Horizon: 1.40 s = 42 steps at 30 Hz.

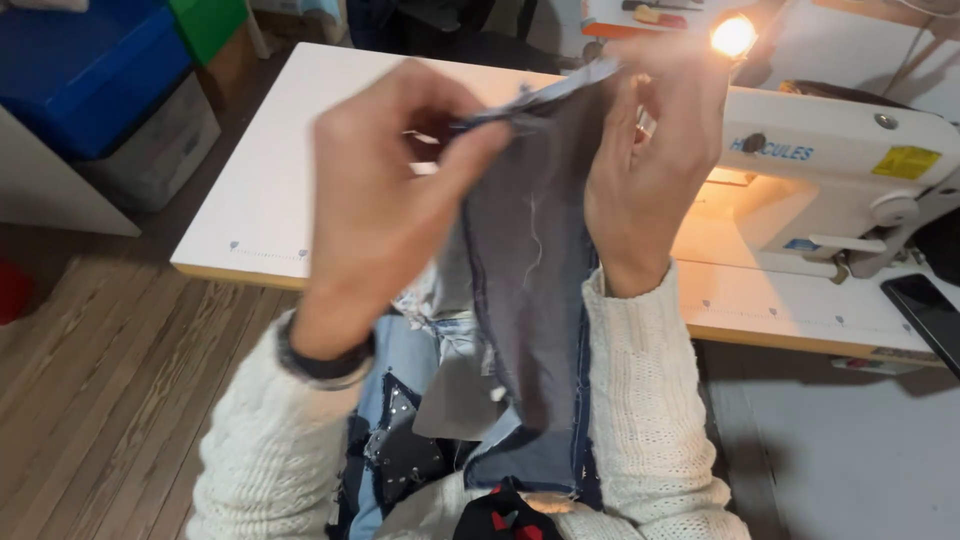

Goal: Sewing denim garments using an industrial sewing machine.

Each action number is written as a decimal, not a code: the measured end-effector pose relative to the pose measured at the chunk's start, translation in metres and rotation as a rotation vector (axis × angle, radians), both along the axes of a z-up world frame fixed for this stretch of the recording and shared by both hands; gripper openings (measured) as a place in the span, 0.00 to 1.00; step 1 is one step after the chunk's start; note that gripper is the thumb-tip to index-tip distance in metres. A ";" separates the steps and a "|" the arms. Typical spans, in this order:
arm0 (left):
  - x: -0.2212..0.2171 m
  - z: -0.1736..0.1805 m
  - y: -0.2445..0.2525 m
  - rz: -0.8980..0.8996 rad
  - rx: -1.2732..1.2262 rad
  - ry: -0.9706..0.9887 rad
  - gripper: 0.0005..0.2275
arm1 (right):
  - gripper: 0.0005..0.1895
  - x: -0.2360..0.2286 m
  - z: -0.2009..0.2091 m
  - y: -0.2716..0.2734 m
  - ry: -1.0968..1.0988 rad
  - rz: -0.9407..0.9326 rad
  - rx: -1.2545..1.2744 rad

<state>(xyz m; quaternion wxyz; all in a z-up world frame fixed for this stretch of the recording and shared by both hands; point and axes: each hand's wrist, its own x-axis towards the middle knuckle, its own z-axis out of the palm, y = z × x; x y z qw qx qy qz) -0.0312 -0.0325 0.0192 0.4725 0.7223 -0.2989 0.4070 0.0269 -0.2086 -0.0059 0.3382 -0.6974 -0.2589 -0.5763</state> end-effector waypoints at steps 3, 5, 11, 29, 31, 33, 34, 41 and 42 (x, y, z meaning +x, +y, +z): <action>0.010 -0.017 0.007 -0.016 -0.084 0.081 0.04 | 0.08 -0.004 -0.009 -0.004 -0.047 -0.019 -0.065; 0.024 -0.029 0.003 0.196 0.002 -0.012 0.05 | 0.10 0.004 -0.017 -0.003 -0.016 -0.033 -0.074; 0.072 -0.055 -0.014 0.271 -0.055 0.136 0.04 | 0.06 0.051 -0.038 0.002 0.014 0.047 0.086; 0.117 -0.037 0.004 -0.013 -0.150 0.386 0.03 | 0.13 0.081 0.016 -0.038 0.512 0.319 -0.300; 0.118 -0.041 0.009 -0.050 -0.143 0.425 0.03 | 0.12 0.082 0.018 -0.033 0.519 0.308 -0.322; 0.117 -0.042 0.013 -0.084 -0.134 0.461 0.03 | 0.11 0.083 0.019 -0.030 0.522 0.299 -0.343; 0.117 -0.042 0.014 -0.105 -0.141 0.472 0.03 | 0.12 0.084 0.018 -0.029 0.506 0.298 -0.348; 0.116 -0.046 0.021 -0.387 -0.265 0.582 0.03 | 0.15 0.079 0.018 -0.028 0.461 0.291 -0.344; 0.116 -0.045 0.022 -0.391 -0.262 0.580 0.03 | 0.15 0.078 0.019 -0.028 0.458 0.287 -0.342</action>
